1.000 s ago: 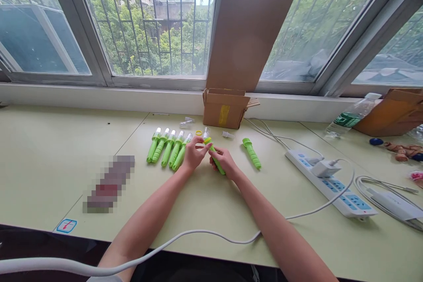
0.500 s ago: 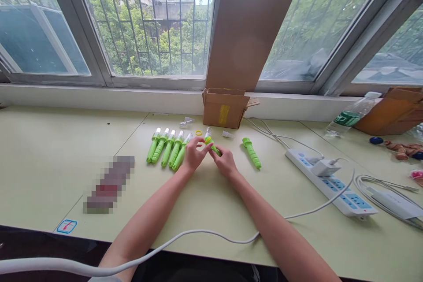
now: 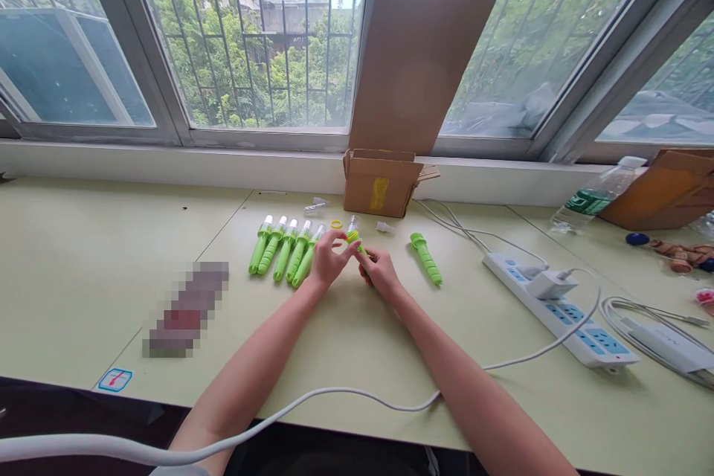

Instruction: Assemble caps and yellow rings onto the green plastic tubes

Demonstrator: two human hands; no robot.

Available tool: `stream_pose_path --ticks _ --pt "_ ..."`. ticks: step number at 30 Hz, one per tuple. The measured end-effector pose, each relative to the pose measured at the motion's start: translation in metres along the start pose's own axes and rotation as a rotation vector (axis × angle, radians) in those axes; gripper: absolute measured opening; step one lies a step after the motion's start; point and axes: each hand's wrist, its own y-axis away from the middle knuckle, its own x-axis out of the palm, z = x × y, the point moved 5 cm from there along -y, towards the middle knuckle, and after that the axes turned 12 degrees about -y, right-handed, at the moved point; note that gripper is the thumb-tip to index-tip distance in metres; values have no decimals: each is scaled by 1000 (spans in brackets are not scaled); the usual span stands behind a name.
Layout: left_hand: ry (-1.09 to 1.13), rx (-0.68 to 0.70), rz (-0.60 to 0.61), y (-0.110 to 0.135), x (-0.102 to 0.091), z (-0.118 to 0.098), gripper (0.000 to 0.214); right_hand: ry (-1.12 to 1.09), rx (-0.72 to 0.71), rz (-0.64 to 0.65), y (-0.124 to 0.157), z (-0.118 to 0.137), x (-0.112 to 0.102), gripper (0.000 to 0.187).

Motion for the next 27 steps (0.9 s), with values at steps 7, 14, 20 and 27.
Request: stream_pose_path --ticks 7,14,20,27 --pt "78 -39 -24 2 2 -2 29 64 37 43 -1 -2 2 42" --pt "-2 -40 -97 6 1 -2 30 652 -194 -131 1 10 -4 33" --pt "-34 -48 -74 6 3 1 30 725 -172 -156 0 7 -5 32" --pt "-7 -47 -32 2 3 3 31 427 -183 -101 -2 4 -2 43"
